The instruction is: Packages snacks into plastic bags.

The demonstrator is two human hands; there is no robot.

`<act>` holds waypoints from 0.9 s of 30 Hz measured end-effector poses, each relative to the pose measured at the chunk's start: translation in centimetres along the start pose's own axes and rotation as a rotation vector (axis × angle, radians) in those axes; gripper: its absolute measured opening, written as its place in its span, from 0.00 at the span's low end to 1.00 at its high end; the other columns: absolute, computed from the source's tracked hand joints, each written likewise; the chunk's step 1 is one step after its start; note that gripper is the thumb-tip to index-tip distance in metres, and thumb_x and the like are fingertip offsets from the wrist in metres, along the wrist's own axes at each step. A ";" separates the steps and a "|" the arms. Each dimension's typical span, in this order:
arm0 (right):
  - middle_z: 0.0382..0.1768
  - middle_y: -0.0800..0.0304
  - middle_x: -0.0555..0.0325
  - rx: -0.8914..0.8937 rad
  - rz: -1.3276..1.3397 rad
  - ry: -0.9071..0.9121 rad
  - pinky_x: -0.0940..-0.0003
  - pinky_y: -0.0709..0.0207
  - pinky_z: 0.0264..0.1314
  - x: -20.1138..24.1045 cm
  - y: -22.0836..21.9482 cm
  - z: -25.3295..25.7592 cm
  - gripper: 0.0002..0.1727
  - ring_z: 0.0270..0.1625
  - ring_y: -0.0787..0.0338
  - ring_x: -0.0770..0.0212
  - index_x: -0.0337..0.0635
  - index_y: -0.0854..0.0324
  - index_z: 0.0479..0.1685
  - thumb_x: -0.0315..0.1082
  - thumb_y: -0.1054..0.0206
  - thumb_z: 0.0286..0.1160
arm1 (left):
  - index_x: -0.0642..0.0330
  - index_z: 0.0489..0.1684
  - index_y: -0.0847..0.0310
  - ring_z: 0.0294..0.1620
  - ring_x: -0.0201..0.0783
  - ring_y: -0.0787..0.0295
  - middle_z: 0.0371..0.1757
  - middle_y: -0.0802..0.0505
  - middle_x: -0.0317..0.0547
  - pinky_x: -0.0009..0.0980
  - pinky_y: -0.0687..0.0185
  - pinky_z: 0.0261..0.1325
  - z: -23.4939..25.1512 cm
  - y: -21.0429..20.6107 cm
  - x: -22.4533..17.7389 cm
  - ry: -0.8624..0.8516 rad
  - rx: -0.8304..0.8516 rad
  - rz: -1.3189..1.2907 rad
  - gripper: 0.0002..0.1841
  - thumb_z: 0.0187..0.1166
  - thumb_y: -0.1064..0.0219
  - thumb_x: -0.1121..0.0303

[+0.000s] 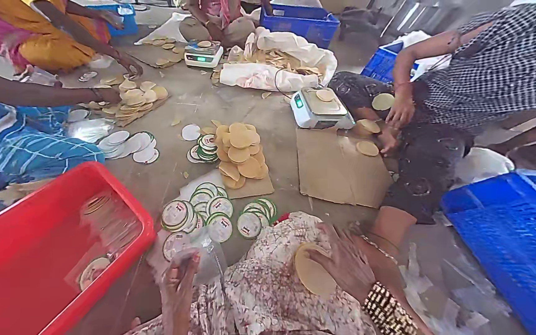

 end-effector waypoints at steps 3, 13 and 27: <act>0.66 0.14 0.38 0.013 0.022 0.154 0.38 0.29 0.75 4.0 -0.2 3.0 0.36 0.72 0.18 0.36 0.39 0.18 0.70 0.60 0.31 0.74 | 0.67 0.50 0.15 0.40 0.25 0.10 0.40 0.06 0.34 0.23 0.13 0.51 0.4 -0.1 0.0 0.013 -0.021 0.015 0.08 0.78 0.36 0.76; 0.81 0.37 0.22 0.489 -0.419 0.097 0.24 0.39 0.75 14.4 -15.6 11.8 0.38 0.83 0.36 0.24 0.20 0.25 0.71 0.47 0.25 0.74 | 0.66 0.47 0.13 0.39 0.27 0.11 0.40 0.06 0.37 0.24 0.13 0.49 0.9 0.4 0.6 0.032 -0.059 -0.027 0.08 0.76 0.35 0.76; 0.34 0.16 0.62 0.316 0.910 -0.064 0.73 0.17 0.48 9.7 -4.9 8.6 0.09 0.38 0.15 0.72 0.34 0.19 0.44 0.29 0.43 0.89 | 0.66 0.45 0.13 0.36 0.26 0.11 0.36 0.07 0.36 0.23 0.14 0.47 1.2 0.5 -0.1 0.030 -0.066 0.009 0.07 0.77 0.34 0.73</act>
Point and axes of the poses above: each hand's wrist, its own z-axis towards the middle knuckle, its own y-axis out of the back of the hand, x = y × z, the point moved 3 cm from there along z, towards the middle knuckle
